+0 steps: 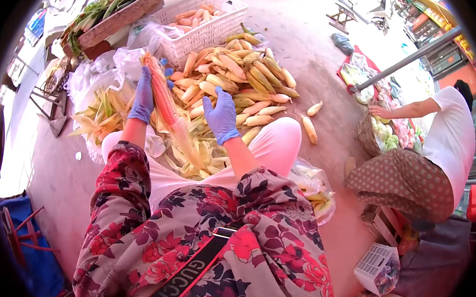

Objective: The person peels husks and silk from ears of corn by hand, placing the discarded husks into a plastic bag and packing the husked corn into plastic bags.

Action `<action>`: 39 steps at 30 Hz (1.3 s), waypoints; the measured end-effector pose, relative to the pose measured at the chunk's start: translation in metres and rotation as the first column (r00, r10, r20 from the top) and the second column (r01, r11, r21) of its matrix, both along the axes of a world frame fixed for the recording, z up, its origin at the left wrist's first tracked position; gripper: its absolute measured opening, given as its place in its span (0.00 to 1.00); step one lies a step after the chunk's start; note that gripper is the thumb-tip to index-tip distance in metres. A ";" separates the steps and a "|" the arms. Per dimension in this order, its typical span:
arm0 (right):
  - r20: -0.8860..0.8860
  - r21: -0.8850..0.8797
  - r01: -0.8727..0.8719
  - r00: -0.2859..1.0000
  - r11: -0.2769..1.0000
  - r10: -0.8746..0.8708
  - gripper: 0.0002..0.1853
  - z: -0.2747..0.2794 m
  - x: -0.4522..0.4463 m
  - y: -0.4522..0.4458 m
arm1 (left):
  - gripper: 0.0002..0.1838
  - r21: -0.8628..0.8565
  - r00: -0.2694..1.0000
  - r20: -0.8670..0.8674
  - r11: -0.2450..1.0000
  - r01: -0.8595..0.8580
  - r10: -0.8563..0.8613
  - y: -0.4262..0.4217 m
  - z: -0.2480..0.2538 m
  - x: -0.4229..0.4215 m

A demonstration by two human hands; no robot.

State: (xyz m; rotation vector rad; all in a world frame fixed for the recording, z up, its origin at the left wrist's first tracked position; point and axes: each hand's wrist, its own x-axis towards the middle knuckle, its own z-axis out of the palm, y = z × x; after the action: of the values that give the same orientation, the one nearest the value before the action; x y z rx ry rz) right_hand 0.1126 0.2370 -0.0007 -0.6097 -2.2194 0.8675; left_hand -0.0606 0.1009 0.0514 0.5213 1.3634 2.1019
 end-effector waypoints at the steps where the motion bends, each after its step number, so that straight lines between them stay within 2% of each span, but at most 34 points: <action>1: -0.143 -0.158 -0.163 0.980 0.974 0.141 0.32 0.020 -0.005 -0.020 | 0.37 0.079 0.997 0.070 0.996 0.040 -0.046 0.002 0.002 0.006; 3: -0.140 -0.273 -0.311 0.949 0.910 0.283 0.31 0.022 -0.014 -0.056 | 0.33 0.199 0.957 0.277 0.980 0.027 -0.083 0.004 0.011 0.025; 5: -0.163 -0.394 -0.364 0.931 0.844 0.326 0.30 0.017 -0.018 -0.072 | 0.27 0.307 0.975 0.210 0.952 0.002 -0.070 0.015 0.009 0.033; 6: -0.183 -0.462 -0.362 0.932 0.810 0.313 0.29 0.011 -0.019 -0.073 | 0.22 0.213 0.969 0.243 0.971 -0.105 0.052 0.021 -0.009 0.025; 8: -0.202 -0.564 -0.343 0.939 0.751 0.277 0.27 0.012 -0.017 -0.079 | 0.18 0.182 0.938 0.308 0.957 -0.224 0.161 0.022 -0.022 0.025; 10: -0.320 -0.678 -0.433 0.901 0.594 0.292 0.25 -0.001 -0.018 -0.072 | 0.14 0.168 0.864 0.437 0.920 -0.354 0.252 0.024 -0.020 0.033; 12: -0.469 -0.736 -0.517 0.855 0.437 0.222 0.22 -0.005 -0.023 -0.068 | 0.12 0.506 0.826 0.562 0.779 -0.369 0.026 0.034 -0.028 0.033; 13: -0.532 -0.773 -0.564 0.826 0.290 0.189 0.23 -0.001 -0.025 -0.067 | 0.11 0.641 0.801 0.590 0.662 -0.387 -0.103 0.036 -0.031 0.037; 14: -0.585 -0.787 -0.601 0.799 0.139 0.142 0.23 0.001 -0.028 -0.065 | 0.13 0.515 0.604 0.783 0.698 -0.497 -0.147 0.033 -0.033 0.035; 15: -0.629 -0.776 -0.630 0.773 -0.014 0.082 0.23 0.000 -0.032 -0.060 | 0.13 0.474 0.653 0.751 0.767 -0.433 -0.096 0.029 -0.030 0.043; 16: -0.618 -0.782 -0.613 0.786 -0.112 0.014 0.25 -0.006 -0.036 -0.052 | 0.14 0.422 0.701 0.711 0.830 -0.366 -0.052 0.025 -0.030 0.051; 18: -0.570 -0.808 -0.581 0.813 -0.100 -0.116 0.26 -0.005 -0.039 -0.017 | 0.14 0.254 0.788 0.616 0.950 -0.180 -0.015 0.012 -0.028 0.065; 19: -0.550 -0.816 -0.570 0.816 -0.092 -0.178 0.26 -0.002 -0.039 -0.001 | 0.13 0.152 0.866 0.500 0.984 -0.097 0.009 0.004 -0.034 0.077; 21: -0.537 -0.842 -0.540 0.840 -0.015 -0.072 0.32 -0.007 -0.044 0.023 | 0.12 0.040 0.928 0.368 0.997 -0.072 0.052 -0.010 -0.037 0.099; 22: -0.525 -0.851 -0.524 0.851 0.026 -0.024 0.36 -0.013 -0.044 0.031 | 0.12 0.048 0.934 0.357 0.998 -0.040 0.021 -0.014 -0.042 0.096; 23: -0.504 -0.863 -0.505 0.861 0.013 -0.060 0.27 0.004 -0.037 0.022 | 0.13 0.058 0.934 0.356 0.998 -0.023 0.001 -0.019 -0.053 0.094; 25: -0.469 -0.860 -0.466 0.883 0.209 0.039 0.27 0.006 -0.034 0.016 | 0.15 0.048 0.944 0.329 0.999 0.006 -0.021 -0.028 -0.064 0.090; 27: -0.327 -0.791 -0.374 0.927 0.484 0.182 0.28 0.000 -0.034 0.016 | 0.19 -0.019 0.964 0.261 0.998 0.059 -0.052 -0.036 -0.062 0.073; 28: -0.242 -0.718 -0.337 0.941 0.609 0.234 0.28 -0.002 -0.035 0.016 | 0.27 -0.202 0.993 -0.052 0.973 -0.115 0.106 -0.036 -0.067 0.067; 30: -0.017 -0.442 -0.251 0.962 0.861 0.272 0.28 -0.002 -0.032 0.004 | 0.28 -0.253 0.934 -0.340 0.946 -0.203 0.110 -0.021 -0.071 0.061; 31: 0.092 -0.265 -0.226 0.962 0.938 0.257 0.27 0.007 -0.027 -0.009 | 0.29 -0.269 0.874 -0.474 0.929 -0.255 0.102 -0.011 -0.067 0.062; 32: 0.136 -0.228 -0.251 0.949 0.941 0.286 0.26 0.016 -0.024 -0.025 | 0.29 -0.251 0.957 -0.280 0.956 -0.149 0.075 -0.002 -0.062 0.064; 33: 0.146 -0.062 -0.388 0.908 0.919 0.393 0.26 0.016 -0.021 -0.035 | 0.28 -0.207 0.997 -0.077 0.977 -0.047 0.032 0.005 -0.053 0.066; 34: 0.173 -0.120 -0.375 0.904 0.919 0.391 0.27 0.018 -0.018 -0.044 | 0.26 -0.111 0.981 0.160 0.989 -0.095 0.112 0.005 -0.045 0.064; 37: 0.295 -0.300 -0.332 0.860 0.895 0.417 0.29 0.008 -0.016 -0.044 | 0.24 0.122 0.923 0.383 0.988 -0.097 0.043 0.003 -0.038 0.065; 38: 0.344 -0.364 -0.309 0.832 0.879 0.435 0.30 0.001 -0.013 -0.038 | 0.23 0.156 0.947 0.320 0.986 -0.064 0.010 0.001 -0.040 0.069; 39: 0.298 -0.557 -0.377 0.741 0.740 0.601 0.31 -0.001 -0.015 -0.028 | 0.23 0.191 0.956 0.294 0.980 -0.048 -0.011 0.002 -0.047 0.070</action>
State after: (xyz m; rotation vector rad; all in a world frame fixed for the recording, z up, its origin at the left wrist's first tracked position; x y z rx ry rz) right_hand 0.0978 0.2087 -0.0014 -0.4474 -2.6871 1.7377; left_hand 0.0090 0.1025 0.0046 0.2584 1.0031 2.2375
